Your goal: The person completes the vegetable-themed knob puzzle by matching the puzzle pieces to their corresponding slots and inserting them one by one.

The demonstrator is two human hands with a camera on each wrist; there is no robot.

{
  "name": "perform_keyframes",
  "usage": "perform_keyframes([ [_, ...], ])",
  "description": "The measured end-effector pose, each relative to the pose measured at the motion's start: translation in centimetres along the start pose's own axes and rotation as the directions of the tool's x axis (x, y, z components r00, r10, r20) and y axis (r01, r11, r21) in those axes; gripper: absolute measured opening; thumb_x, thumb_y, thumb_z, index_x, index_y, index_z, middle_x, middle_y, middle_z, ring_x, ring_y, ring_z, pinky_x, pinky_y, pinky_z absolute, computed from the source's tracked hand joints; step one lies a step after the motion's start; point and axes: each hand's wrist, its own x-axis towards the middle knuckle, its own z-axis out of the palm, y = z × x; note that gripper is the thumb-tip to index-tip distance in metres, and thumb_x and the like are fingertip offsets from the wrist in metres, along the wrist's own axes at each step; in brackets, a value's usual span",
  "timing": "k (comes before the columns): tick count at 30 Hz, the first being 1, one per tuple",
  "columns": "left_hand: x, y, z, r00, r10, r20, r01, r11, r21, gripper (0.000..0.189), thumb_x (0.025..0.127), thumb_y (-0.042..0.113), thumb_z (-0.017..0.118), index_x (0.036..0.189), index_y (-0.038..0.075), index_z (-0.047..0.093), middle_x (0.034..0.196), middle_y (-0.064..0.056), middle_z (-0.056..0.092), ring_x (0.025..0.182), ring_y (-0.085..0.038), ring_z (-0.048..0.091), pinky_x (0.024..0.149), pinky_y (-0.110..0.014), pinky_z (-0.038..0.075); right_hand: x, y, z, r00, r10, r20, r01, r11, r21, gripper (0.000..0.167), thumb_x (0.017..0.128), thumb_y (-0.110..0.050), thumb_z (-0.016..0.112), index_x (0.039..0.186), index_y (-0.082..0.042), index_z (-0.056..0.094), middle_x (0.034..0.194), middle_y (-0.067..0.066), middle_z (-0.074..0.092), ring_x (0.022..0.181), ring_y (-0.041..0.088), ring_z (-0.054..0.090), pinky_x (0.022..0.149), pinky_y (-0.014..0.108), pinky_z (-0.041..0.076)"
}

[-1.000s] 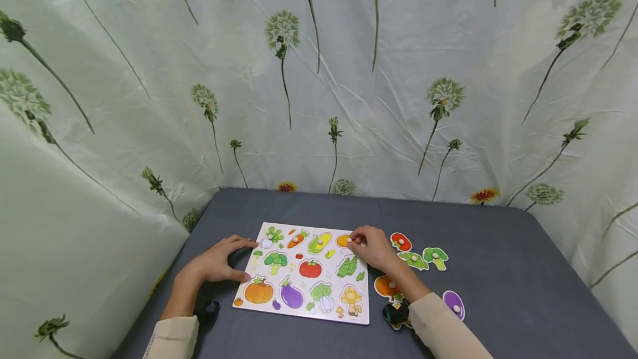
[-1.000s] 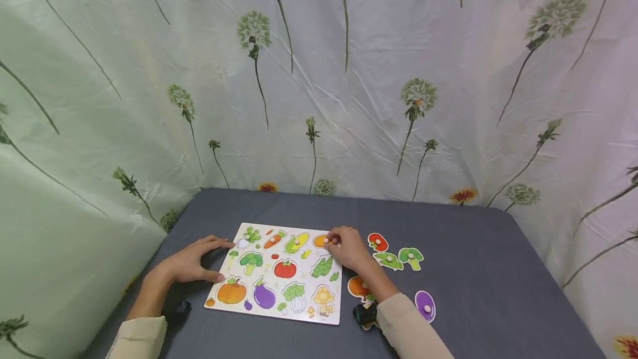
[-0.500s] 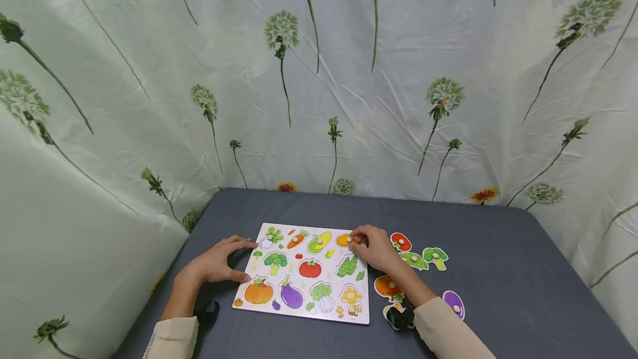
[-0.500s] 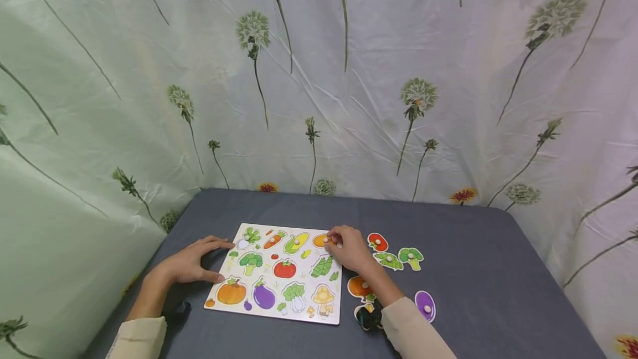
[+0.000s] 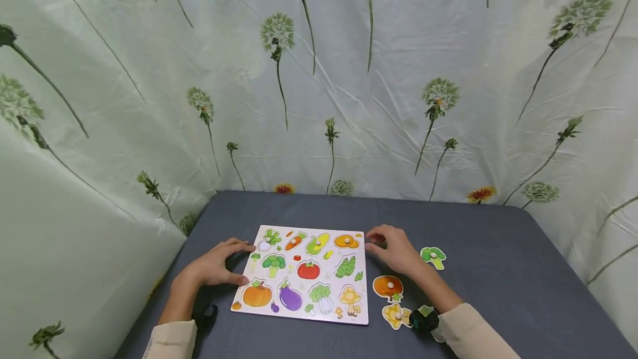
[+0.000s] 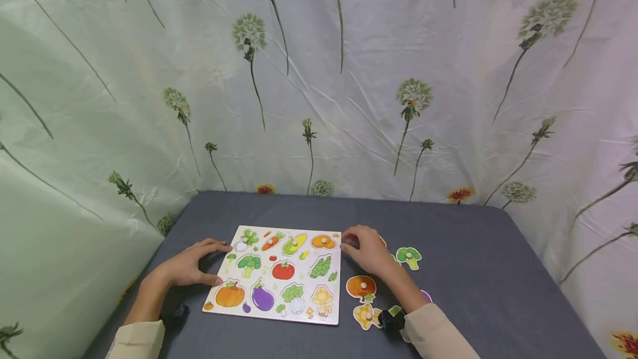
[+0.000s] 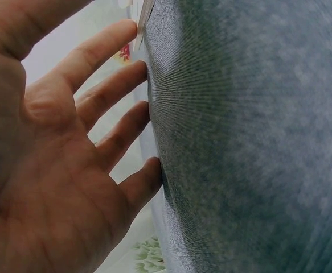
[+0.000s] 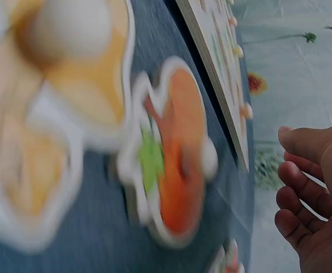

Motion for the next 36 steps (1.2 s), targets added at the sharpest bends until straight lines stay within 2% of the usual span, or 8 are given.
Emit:
perform_keyframes([
  [6, 0.0, -0.1, 0.2, 1.000, 0.000, -0.011, 0.000, 1.000, 0.008, 0.080, 0.070, 0.046, 0.090, 0.142, 0.022, 0.062, 0.152, -0.017, 0.048, 0.142, -0.048, 0.039, 0.107, -0.075, 0.035, -0.9, 1.3, -2.5, 0.999, 0.012, -0.042, -0.014, 0.998, -0.064, 0.020, 0.091, -0.017, 0.080, 0.109, -0.008, 0.076, 0.094, 0.000, 0.069, 0.086, 0.018, 0.061, 0.076, 0.033, 0.052],
  [12, 0.0, -0.1, 0.2, 1.000, -0.008, -0.010, 0.008, 1.000, 0.012, 0.080, 0.070, 0.045, 0.090, 0.141, 0.023, 0.063, 0.152, -0.016, 0.048, 0.142, -0.047, 0.039, 0.107, -0.075, 0.036, -2.1, 2.0, -4.1, 0.997, 0.004, -0.076, -0.010, 0.996, -0.084, 0.017, 0.089, -0.014, 0.081, 0.105, -0.008, 0.078, 0.093, 0.001, 0.070, 0.085, 0.021, 0.062, 0.074, 0.034, 0.052],
  [18, 0.1, -0.1, 0.1, 1.000, -0.002, -0.016, 0.002, 1.000, 0.003, 0.081, 0.069, 0.045, 0.091, 0.142, 0.022, 0.063, 0.150, -0.016, 0.049, 0.141, -0.047, 0.040, 0.106, -0.075, 0.036, -3.3, 3.3, -5.4, 0.995, -0.009, -0.100, -0.002, 0.994, -0.109, 0.016, 0.089, -0.014, 0.081, 0.104, -0.008, 0.078, 0.092, -0.001, 0.070, 0.084, 0.018, 0.062, 0.073, 0.033, 0.051],
  [25, 0.1, -0.1, 0.1, 1.000, -0.004, -0.017, 0.004, 1.000, 0.009, 0.082, 0.069, 0.046, 0.091, 0.142, 0.023, 0.062, 0.151, -0.016, 0.048, 0.141, -0.048, 0.039, 0.106, -0.075, 0.036, -4.9, 4.8, -6.8, 0.993, 0.000, -0.120, -0.014, 0.993, -0.118, 0.018, 0.090, -0.015, 0.080, 0.106, -0.006, 0.078, 0.098, 0.004, 0.072, 0.092, 0.025, 0.069, 0.082, 0.048, 0.057],
  [27, 0.1, -0.1, 0.1, 1.000, 0.001, -0.019, -0.001, 1.000, 0.011, 0.082, 0.070, 0.047, 0.091, 0.142, 0.023, 0.062, 0.152, -0.017, 0.048, 0.141, -0.048, 0.039, 0.106, -0.075, 0.036, -5.3, 5.1, -7.2, 0.993, 0.019, -0.118, -0.033, 0.992, -0.120, 0.020, 0.090, -0.016, 0.080, 0.107, -0.006, 0.078, 0.099, 0.004, 0.073, 0.092, 0.024, 0.068, 0.082, 0.047, 0.057],
  [30, 0.1, -0.2, 0.1, 1.000, 0.008, -0.020, -0.007, 1.000, 0.011, 0.083, 0.070, 0.048, 0.090, 0.143, 0.022, 0.062, 0.151, -0.017, 0.048, 0.141, -0.048, 0.039, 0.107, -0.075, 0.035, -5.9, 5.7, -7.6, 0.992, 0.038, -0.122, -0.054, 0.989, -0.135, 0.020, 0.090, -0.017, 0.080, 0.107, -0.007, 0.077, 0.100, 0.002, 0.073, 0.090, 0.022, 0.067, 0.077, 0.039, 0.055],
  [36, 0.1, -0.2, 0.2, 1.000, 0.007, -0.020, -0.006, 1.000, 0.014, 0.085, 0.070, 0.051, 0.089, 0.144, 0.021, 0.061, 0.152, -0.017, 0.048, 0.142, -0.048, 0.039, 0.107, -0.074, 0.035, -7.0, 7.1, -8.4, 0.989, 0.038, -0.142, -0.060, 0.986, -0.157, 0.020, 0.089, -0.018, 0.081, 0.107, -0.009, 0.078, 0.096, 0.000, 0.071, 0.085, 0.019, 0.063, 0.070, 0.029, 0.049],
])
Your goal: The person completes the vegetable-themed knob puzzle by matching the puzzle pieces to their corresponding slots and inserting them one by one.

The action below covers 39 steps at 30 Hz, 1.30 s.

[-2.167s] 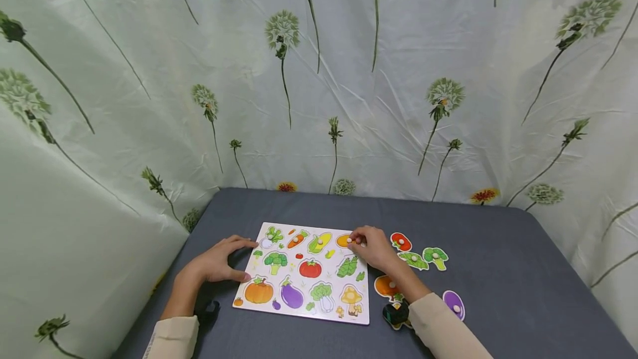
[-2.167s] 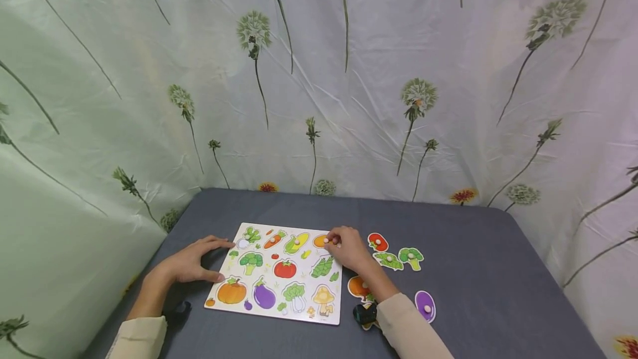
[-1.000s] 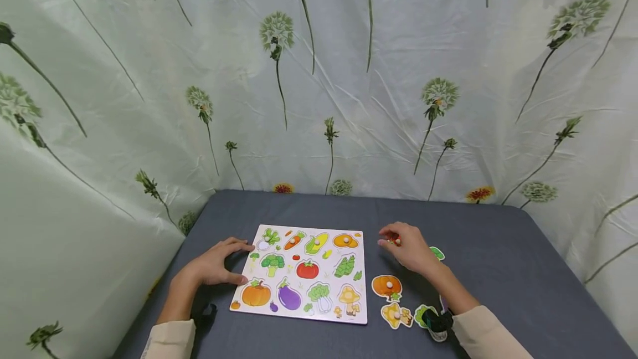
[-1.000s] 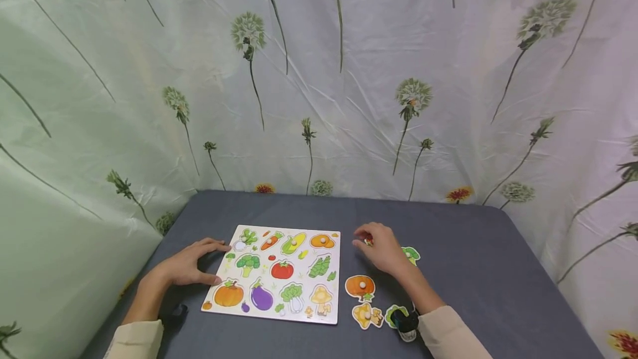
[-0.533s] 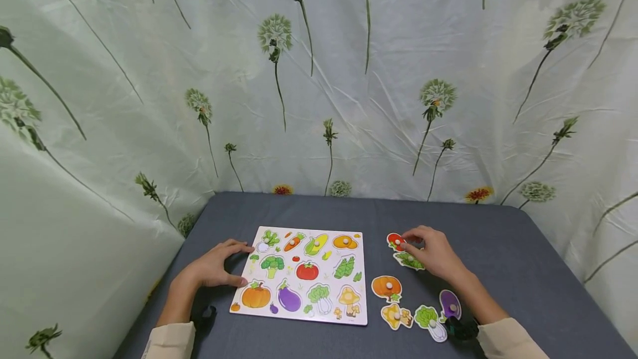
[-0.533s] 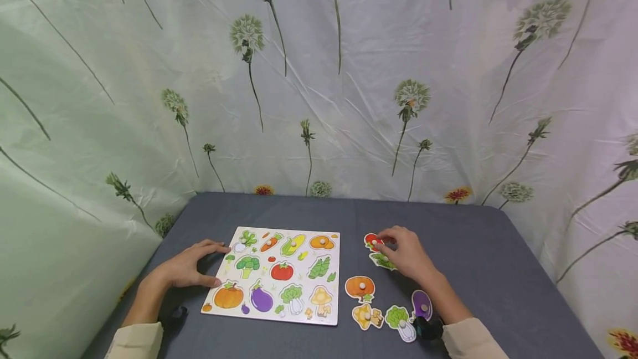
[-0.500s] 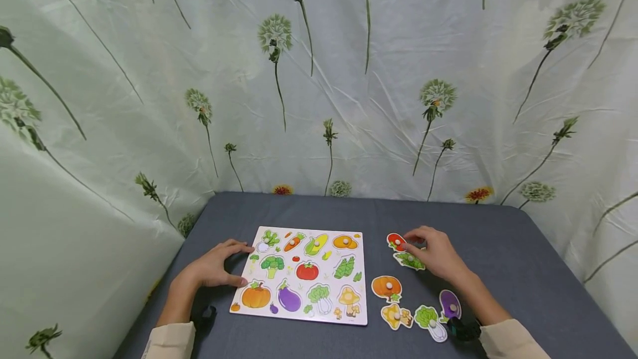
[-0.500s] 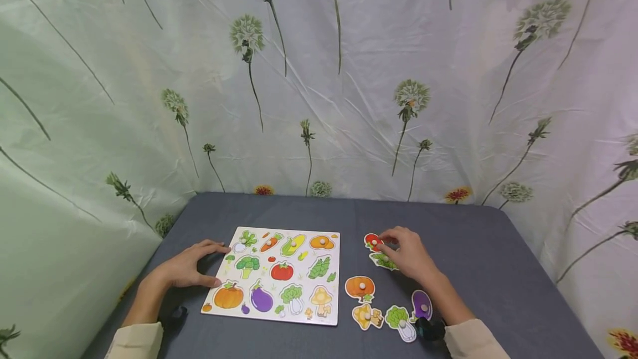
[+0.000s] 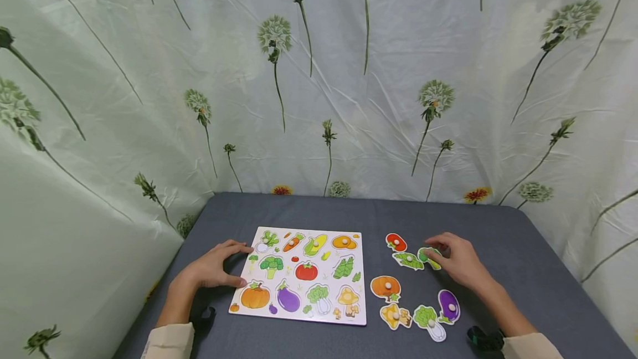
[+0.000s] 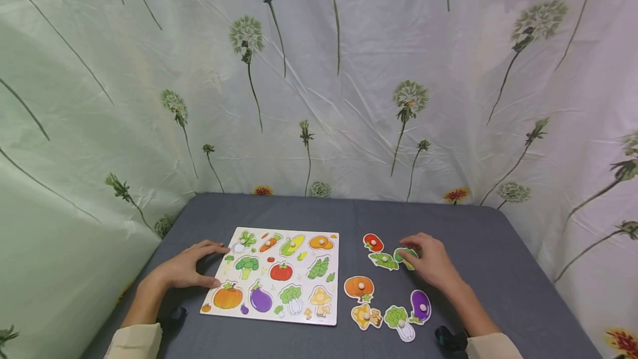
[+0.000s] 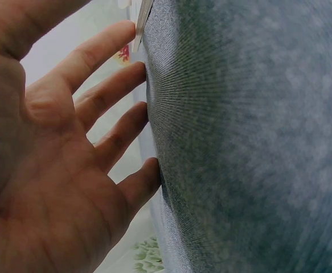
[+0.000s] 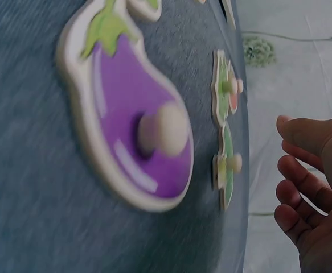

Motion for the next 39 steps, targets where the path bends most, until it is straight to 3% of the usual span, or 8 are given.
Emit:
perform_keyframes([
  [12, -0.2, 0.3, -0.2, 1.000, 0.002, 0.010, -0.002, 1.000, -0.009, 0.081, 0.071, 0.047, 0.090, 0.143, 0.022, 0.061, 0.152, -0.018, 0.047, 0.142, -0.049, 0.038, 0.106, -0.075, 0.035, -1.4, 2.5, -0.5, 0.999, 0.008, 0.039, -0.008, 1.000, -0.016, 0.024, 0.088, -0.024, 0.083, 0.108, -0.011, 0.079, 0.095, -0.002, 0.069, 0.082, 0.012, 0.060, 0.069, 0.029, 0.049],
  [21, -0.2, 0.2, -0.2, 1.000, 0.006, 0.011, -0.006, 1.000, -0.019, 0.080, 0.071, 0.046, 0.090, 0.142, 0.022, 0.062, 0.151, -0.018, 0.048, 0.140, -0.049, 0.039, 0.106, -0.075, 0.036, -1.9, 3.1, 0.1, 0.994, 0.021, 0.108, -0.023, 0.999, 0.025, 0.016, 0.089, -0.022, 0.081, 0.105, -0.017, 0.080, 0.089, -0.009, 0.066, 0.075, -0.003, 0.054, 0.066, 0.025, 0.046],
  [27, -0.2, 0.2, -0.2, 1.000, 0.011, 0.006, -0.011, 1.000, -0.018, 0.080, 0.071, 0.045, 0.091, 0.142, 0.022, 0.062, 0.151, -0.018, 0.048, 0.141, -0.049, 0.039, 0.106, -0.075, 0.035, -1.9, 3.1, 0.6, 0.996, 0.052, 0.072, -0.057, 0.996, 0.071, 0.026, 0.090, -0.019, 0.080, 0.113, -0.007, 0.075, 0.084, -0.007, 0.064, 0.070, -0.002, 0.052, 0.063, 0.024, 0.046],
  [35, -0.1, 0.2, -0.2, 1.000, 0.002, 0.001, -0.002, 1.000, -0.021, 0.082, 0.071, 0.047, 0.090, 0.143, 0.021, 0.062, 0.152, -0.018, 0.047, 0.142, -0.049, 0.038, 0.107, -0.075, 0.035, -1.1, 3.1, 1.2, 0.989, 0.087, 0.116, -0.098, 0.991, 0.090, 0.030, 0.094, -0.024, 0.077, 0.119, -0.008, 0.075, 0.083, -0.007, 0.063, 0.069, 0.000, 0.050, 0.062, 0.024, 0.041],
  [39, -0.1, 0.3, -0.1, 1.000, 0.004, 0.002, -0.004, 1.000, -0.015, 0.081, 0.071, 0.046, 0.090, 0.143, 0.021, 0.062, 0.152, -0.019, 0.047, 0.142, -0.050, 0.038, 0.106, -0.075, 0.035, -1.0, 3.2, 1.4, 0.990, 0.091, 0.105, -0.101, 0.990, 0.096, 0.024, 0.094, -0.022, 0.076, 0.114, -0.008, 0.077, 0.081, -0.005, 0.061, 0.068, 0.001, 0.048, 0.061, 0.023, 0.039],
])
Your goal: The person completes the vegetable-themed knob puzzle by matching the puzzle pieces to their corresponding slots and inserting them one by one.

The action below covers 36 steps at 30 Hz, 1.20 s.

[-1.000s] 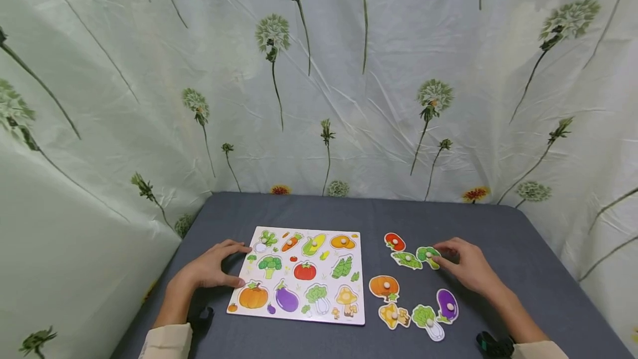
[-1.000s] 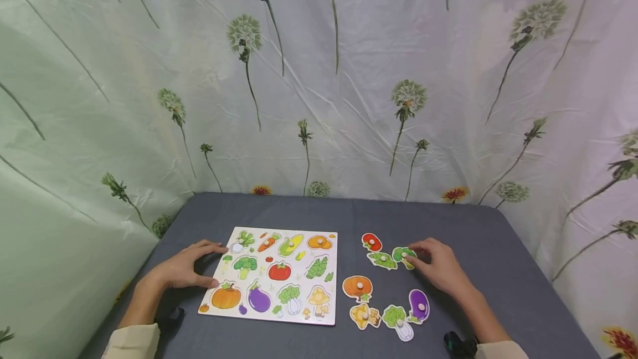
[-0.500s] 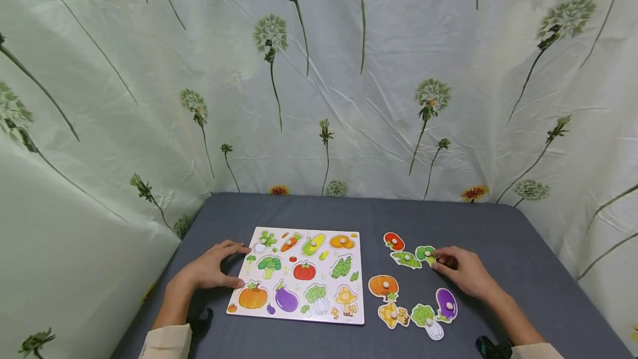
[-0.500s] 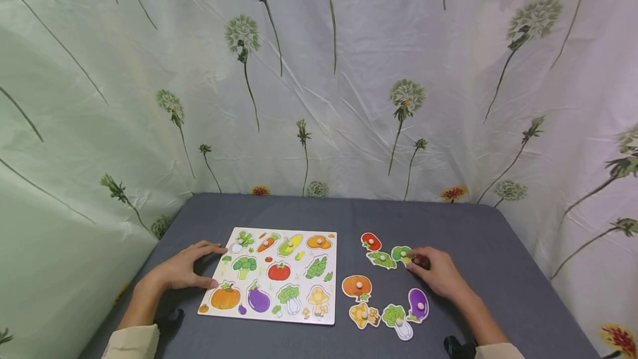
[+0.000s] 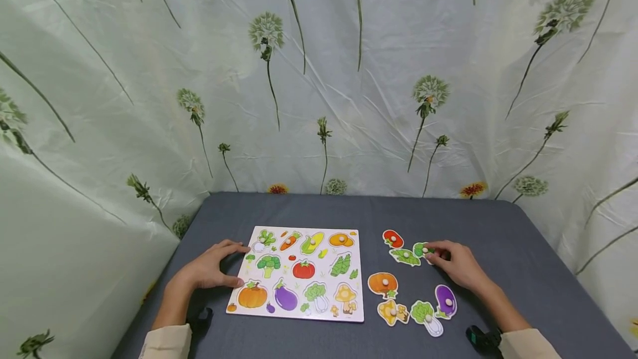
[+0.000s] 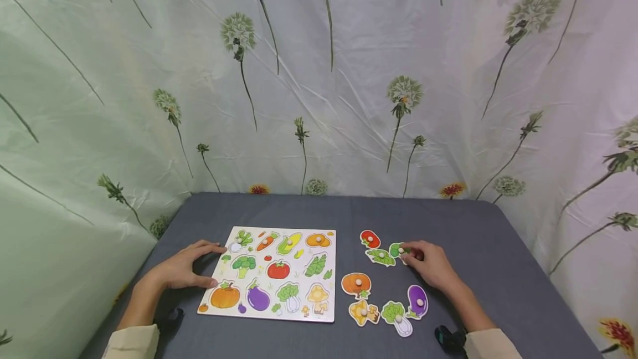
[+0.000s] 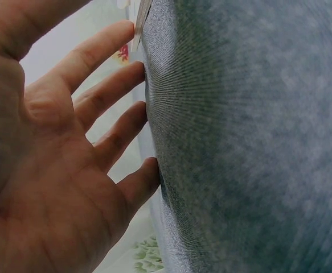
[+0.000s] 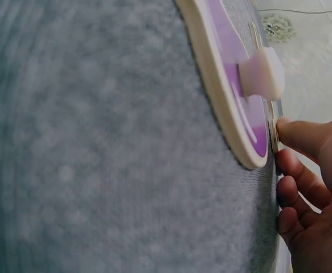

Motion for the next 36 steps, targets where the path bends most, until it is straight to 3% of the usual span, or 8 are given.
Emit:
perform_keyframes([
  [5, 0.0, 0.0, 0.0, 1.000, -0.005, -0.006, 0.005, 1.000, 0.003, 0.081, 0.070, 0.046, 0.091, 0.142, 0.022, 0.062, 0.151, -0.018, 0.048, 0.141, -0.049, 0.038, 0.107, -0.075, 0.035, 0.0, 0.3, 0.2, 1.000, -0.001, -0.029, 0.001, 1.000, -0.009, 0.017, 0.093, -0.021, 0.077, 0.107, -0.010, 0.079, 0.083, -0.005, 0.063, 0.070, 0.000, 0.048, 0.062, 0.023, 0.040],
  [13, 0.1, -0.1, 0.0, 1.000, -0.004, -0.006, 0.004, 1.000, 0.012, 0.082, 0.070, 0.047, 0.090, 0.143, 0.020, 0.062, 0.151, -0.019, 0.048, 0.141, -0.049, 0.038, 0.106, -0.075, 0.035, -0.2, 0.1, -0.2, 0.996, 0.032, -0.079, -0.034, 0.999, -0.021, 0.017, 0.094, -0.022, 0.077, 0.106, -0.011, 0.080, 0.086, -0.003, 0.066, 0.071, 0.003, 0.049, 0.062, 0.024, 0.041],
  [21, 0.0, 0.0, -0.3, 1.000, 0.005, 0.000, -0.005, 1.000, 0.003, 0.082, 0.070, 0.047, 0.090, 0.143, 0.021, 0.062, 0.151, -0.018, 0.047, 0.141, -0.049, 0.038, 0.106, -0.076, 0.035, 0.2, -0.9, -1.1, 0.988, -0.007, -0.153, 0.004, 1.000, -0.020, 0.013, 0.093, -0.021, 0.078, 0.101, -0.011, 0.079, 0.083, -0.002, 0.066, 0.069, 0.004, 0.050, 0.060, 0.025, 0.041],
  [36, 0.1, -0.4, 0.2, 1.000, 0.009, -0.012, -0.009, 1.000, 0.001, 0.083, 0.069, 0.047, 0.090, 0.142, 0.020, 0.062, 0.150, -0.018, 0.049, 0.140, -0.049, 0.040, 0.106, -0.075, 0.035, 1.5, -4.2, -1.4, 0.991, -0.046, -0.122, 0.045, 0.999, -0.009, 0.017, 0.094, -0.029, 0.077, 0.103, -0.015, 0.079, 0.084, -0.006, 0.067, 0.075, 0.008, 0.053, 0.062, 0.024, 0.041],
])
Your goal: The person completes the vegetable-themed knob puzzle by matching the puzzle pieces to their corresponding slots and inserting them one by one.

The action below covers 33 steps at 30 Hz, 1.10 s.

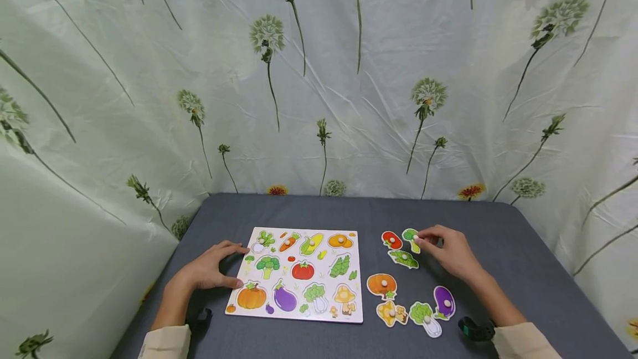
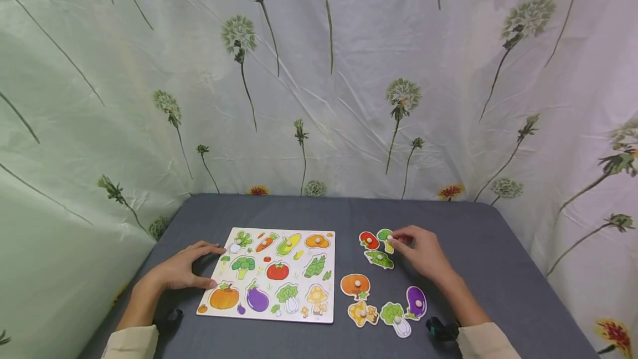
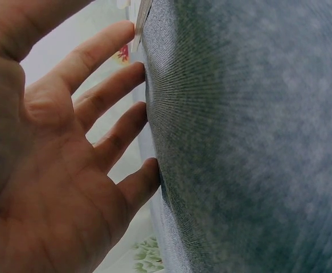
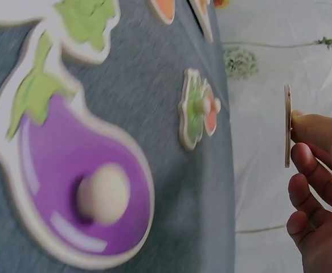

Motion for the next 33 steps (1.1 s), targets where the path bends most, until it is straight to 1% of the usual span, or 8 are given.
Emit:
perform_keyframes([
  [8, -0.1, 0.3, -0.1, 1.000, 0.001, 0.001, -0.001, 1.000, 0.001, 0.081, 0.070, 0.046, 0.090, 0.141, 0.021, 0.063, 0.150, -0.018, 0.048, 0.140, -0.050, 0.040, 0.105, -0.076, 0.036, 1.0, -1.7, 0.9, 0.999, -0.040, -0.004, 0.040, 0.999, 0.025, 0.014, 0.093, -0.027, 0.078, 0.100, -0.015, 0.079, 0.082, -0.006, 0.065, 0.076, 0.009, 0.053, 0.064, 0.025, 0.042],
  [10, -0.1, 0.3, -0.1, 1.000, -0.014, 0.005, 0.014, 1.000, -0.004, 0.081, 0.070, 0.047, 0.091, 0.142, 0.022, 0.063, 0.151, -0.017, 0.048, 0.141, -0.049, 0.039, 0.106, -0.075, 0.035, 1.1, -2.1, 1.1, 0.999, -0.049, -0.004, 0.049, 0.998, 0.034, 0.013, 0.093, -0.026, 0.079, 0.099, -0.015, 0.080, 0.082, -0.006, 0.065, 0.076, 0.008, 0.054, 0.065, 0.025, 0.043],
  [15, -0.2, 0.2, 0.0, 1.000, -0.022, 0.012, 0.022, 1.000, -0.013, 0.080, 0.070, 0.045, 0.091, 0.141, 0.022, 0.063, 0.151, -0.018, 0.047, 0.141, -0.049, 0.038, 0.106, -0.075, 0.035, 1.5, -3.1, 1.6, 0.998, -0.061, 0.002, 0.060, 0.997, 0.055, 0.012, 0.092, -0.024, 0.079, 0.099, -0.015, 0.080, 0.082, -0.007, 0.066, 0.076, 0.008, 0.054, 0.065, 0.024, 0.045],
  [17, -0.3, 0.3, -0.1, 1.000, -0.017, 0.011, 0.017, 1.000, -0.013, 0.078, 0.070, 0.043, 0.091, 0.140, 0.023, 0.063, 0.151, -0.018, 0.047, 0.140, -0.049, 0.039, 0.105, -0.076, 0.035, 1.6, -3.5, 1.8, 0.998, -0.066, 0.002, 0.066, 0.996, 0.058, 0.012, 0.092, -0.024, 0.079, 0.100, -0.015, 0.080, 0.082, -0.007, 0.066, 0.076, 0.008, 0.054, 0.066, 0.024, 0.045],
  [20, -0.4, 0.3, -0.1, 1.000, -0.022, 0.010, 0.022, 1.000, -0.014, 0.079, 0.070, 0.044, 0.091, 0.140, 0.023, 0.063, 0.151, -0.017, 0.047, 0.140, -0.049, 0.039, 0.106, -0.076, 0.035, 1.8, -4.1, 2.3, 0.998, -0.069, 0.007, 0.068, 0.995, 0.074, 0.013, 0.092, -0.024, 0.079, 0.100, -0.015, 0.080, 0.082, -0.007, 0.066, 0.076, 0.009, 0.054, 0.066, 0.025, 0.046],
  [27, -0.1, 0.1, 0.0, 1.000, -0.016, 0.010, 0.016, 1.000, -0.002, 0.081, 0.070, 0.048, 0.091, 0.141, 0.022, 0.063, 0.150, -0.016, 0.049, 0.140, -0.048, 0.040, 0.106, -0.075, 0.036, 2.2, -5.6, 3.3, 0.998, -0.042, 0.035, 0.038, 0.993, 0.116, 0.012, 0.091, -0.027, 0.080, 0.098, -0.017, 0.081, 0.082, -0.007, 0.066, 0.076, 0.012, 0.054, 0.064, 0.024, 0.043],
  [33, -0.1, -0.1, 0.1, 1.000, -0.018, 0.001, 0.018, 1.000, -0.001, 0.081, 0.069, 0.049, 0.091, 0.140, 0.022, 0.063, 0.150, -0.016, 0.049, 0.139, -0.048, 0.041, 0.105, -0.076, 0.036, 2.8, -7.1, 3.9, 0.996, -0.072, 0.049, 0.066, 0.990, 0.123, 0.010, 0.090, -0.026, 0.081, 0.098, -0.019, 0.081, 0.086, -0.008, 0.068, 0.076, 0.013, 0.054, 0.066, 0.024, 0.046],
])
